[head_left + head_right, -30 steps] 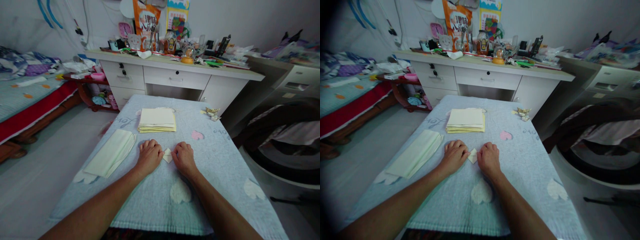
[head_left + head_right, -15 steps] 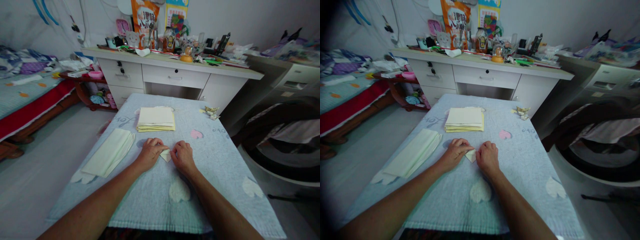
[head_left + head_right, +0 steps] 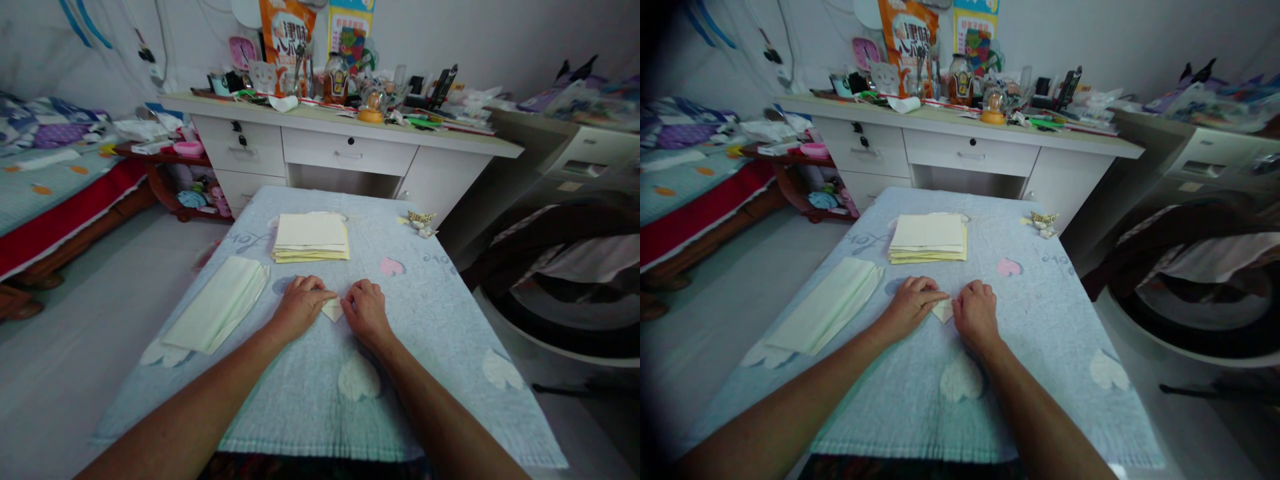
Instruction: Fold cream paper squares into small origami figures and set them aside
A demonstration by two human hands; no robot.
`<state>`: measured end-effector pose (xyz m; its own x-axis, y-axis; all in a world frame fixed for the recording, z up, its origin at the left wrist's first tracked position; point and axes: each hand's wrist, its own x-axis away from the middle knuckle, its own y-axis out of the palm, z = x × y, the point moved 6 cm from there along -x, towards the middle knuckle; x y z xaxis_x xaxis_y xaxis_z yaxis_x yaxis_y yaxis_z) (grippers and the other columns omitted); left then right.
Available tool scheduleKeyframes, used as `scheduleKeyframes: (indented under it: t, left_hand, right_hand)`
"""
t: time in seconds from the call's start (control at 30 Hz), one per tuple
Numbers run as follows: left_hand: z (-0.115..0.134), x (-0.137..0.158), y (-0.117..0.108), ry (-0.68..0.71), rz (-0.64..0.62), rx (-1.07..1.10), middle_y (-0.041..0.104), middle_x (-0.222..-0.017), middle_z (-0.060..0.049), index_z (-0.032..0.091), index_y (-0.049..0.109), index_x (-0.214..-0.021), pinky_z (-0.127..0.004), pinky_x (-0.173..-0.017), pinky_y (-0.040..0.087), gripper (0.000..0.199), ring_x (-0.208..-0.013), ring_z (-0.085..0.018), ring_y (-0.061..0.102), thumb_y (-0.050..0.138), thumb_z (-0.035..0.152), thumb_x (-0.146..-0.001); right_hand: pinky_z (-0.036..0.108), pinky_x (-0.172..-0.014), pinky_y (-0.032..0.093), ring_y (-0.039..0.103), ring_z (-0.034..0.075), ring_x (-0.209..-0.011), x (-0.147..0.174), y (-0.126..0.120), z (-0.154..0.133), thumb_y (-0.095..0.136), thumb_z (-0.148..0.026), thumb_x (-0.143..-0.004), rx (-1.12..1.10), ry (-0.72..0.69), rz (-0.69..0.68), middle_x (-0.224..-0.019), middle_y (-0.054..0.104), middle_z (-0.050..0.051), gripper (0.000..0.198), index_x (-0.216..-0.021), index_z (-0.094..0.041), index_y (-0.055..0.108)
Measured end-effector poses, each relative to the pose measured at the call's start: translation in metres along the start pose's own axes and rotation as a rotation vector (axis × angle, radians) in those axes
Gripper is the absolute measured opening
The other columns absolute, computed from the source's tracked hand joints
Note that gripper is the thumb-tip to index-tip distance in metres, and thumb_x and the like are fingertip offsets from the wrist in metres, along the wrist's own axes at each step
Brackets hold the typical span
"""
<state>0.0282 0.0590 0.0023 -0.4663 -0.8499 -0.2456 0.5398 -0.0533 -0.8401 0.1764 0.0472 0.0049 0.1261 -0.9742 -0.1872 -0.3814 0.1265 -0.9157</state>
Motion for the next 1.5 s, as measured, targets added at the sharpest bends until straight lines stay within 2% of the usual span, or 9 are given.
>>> scheduleKeyframes:
  t: [0.2, 0.3, 0.37, 0.5, 0.7, 1.03, 1.13, 1.27, 1.5]
  left_hand:
    - [-0.001, -0.001, 0.002, 0.003, -0.001, -0.016, 0.058, -0.103, -0.003, 0.037, 0.068, -0.111, -0.036, -0.087, 0.039, 0.032, -0.097, -0.020, 0.046, 0.054, 0.019, -0.089]
    - [-0.002, 0.000, 0.003, 0.004, 0.003, -0.016, 0.058, -0.103, -0.003, 0.037, 0.068, -0.112, -0.036, -0.087, 0.039, 0.033, -0.097, -0.020, 0.046, 0.055, 0.018, -0.088]
    - [-0.002, 0.000, 0.003, 0.006, 0.008, -0.013, 0.058, -0.104, -0.003, 0.037, 0.067, -0.114, -0.036, -0.087, 0.039, 0.034, -0.098, -0.021, 0.046, 0.055, 0.019, -0.088]
    - [-0.002, 0.000, 0.003, 0.023, 0.021, -0.021, 0.058, -0.104, -0.004, 0.036, 0.067, -0.115, -0.036, -0.087, 0.039, 0.033, -0.097, -0.021, 0.046, 0.054, 0.020, -0.089]
    - [-0.001, 0.000, 0.004, 0.016, 0.022, -0.019, 0.058, -0.104, -0.004, 0.035, 0.068, -0.113, -0.036, -0.087, 0.039, 0.033, -0.098, -0.021, 0.046, 0.054, 0.019, -0.088]
    - [-0.002, -0.002, -0.003, -0.005, -0.034, 0.091, 0.058, -0.105, -0.003, 0.031, 0.068, -0.112, -0.037, -0.091, 0.039, 0.037, -0.099, -0.020, 0.047, 0.045, 0.015, -0.089]
    - [-0.004, -0.001, -0.007, -0.039, -0.006, 0.170, 0.058, -0.106, -0.003, 0.027, 0.065, -0.115, -0.037, -0.095, 0.038, 0.041, -0.102, -0.019, 0.048, 0.042, 0.011, -0.086]
    - [-0.007, 0.000, -0.011, -0.085, 0.083, 0.135, 0.057, -0.107, -0.004, 0.025, 0.064, -0.114, -0.039, -0.096, 0.037, 0.032, -0.105, -0.022, 0.047, 0.053, 0.021, -0.084]
    - [-0.004, 0.000, -0.006, -0.105, 0.047, 0.016, 0.057, -0.110, -0.003, 0.029, 0.065, -0.110, -0.040, -0.093, 0.036, 0.031, -0.104, -0.024, 0.047, 0.064, 0.026, -0.079]
  right_hand:
    - [0.033, -0.079, 0.034, 0.048, 0.020, -0.087, -0.002, -0.005, 0.007, 0.042, -0.020, -0.093, -0.156, -0.010, 0.001, -0.092, 0.057, 0.008, 0.022, -0.085, -0.018, 0.063]
    - [0.033, -0.081, 0.034, 0.048, 0.021, -0.090, -0.001, -0.008, 0.009, 0.045, -0.023, -0.093, -0.197, 0.018, 0.029, -0.093, 0.057, 0.007, 0.019, -0.089, -0.018, 0.062]
    - [0.034, -0.081, 0.033, 0.047, 0.023, -0.094, -0.001, -0.007, 0.007, 0.052, -0.030, -0.090, -0.151, 0.044, 0.025, -0.096, 0.056, 0.007, 0.015, -0.089, -0.019, 0.062]
    - [0.035, -0.079, 0.032, 0.045, 0.025, -0.094, 0.000, -0.004, -0.002, 0.057, -0.045, -0.086, -0.013, 0.058, 0.003, -0.099, 0.055, 0.007, 0.025, -0.085, -0.020, 0.061]
    - [0.038, -0.079, 0.033, 0.045, 0.027, -0.095, 0.002, -0.002, -0.010, 0.053, -0.053, -0.085, 0.110, 0.065, 0.007, -0.098, 0.053, 0.009, 0.034, -0.087, -0.019, 0.059]
    - [0.039, -0.079, 0.033, 0.044, 0.027, -0.096, 0.001, -0.001, -0.014, 0.055, -0.053, -0.083, 0.165, 0.057, -0.001, -0.099, 0.052, 0.009, 0.034, -0.090, -0.019, 0.058]
    - [0.039, -0.079, 0.033, 0.044, 0.027, -0.095, 0.001, -0.001, -0.013, 0.056, -0.053, -0.083, 0.162, 0.060, -0.005, -0.099, 0.052, 0.009, 0.035, -0.090, -0.019, 0.058]
    - [0.038, -0.080, 0.033, 0.044, 0.027, -0.095, 0.002, -0.002, -0.014, 0.055, -0.055, -0.083, 0.163, 0.057, 0.001, -0.100, 0.052, 0.009, 0.036, -0.091, -0.019, 0.058]
    - [0.039, -0.080, 0.033, 0.044, 0.027, -0.096, 0.002, -0.002, -0.014, 0.054, -0.055, -0.084, 0.161, 0.053, -0.004, -0.101, 0.052, 0.009, 0.036, -0.092, -0.020, 0.058]
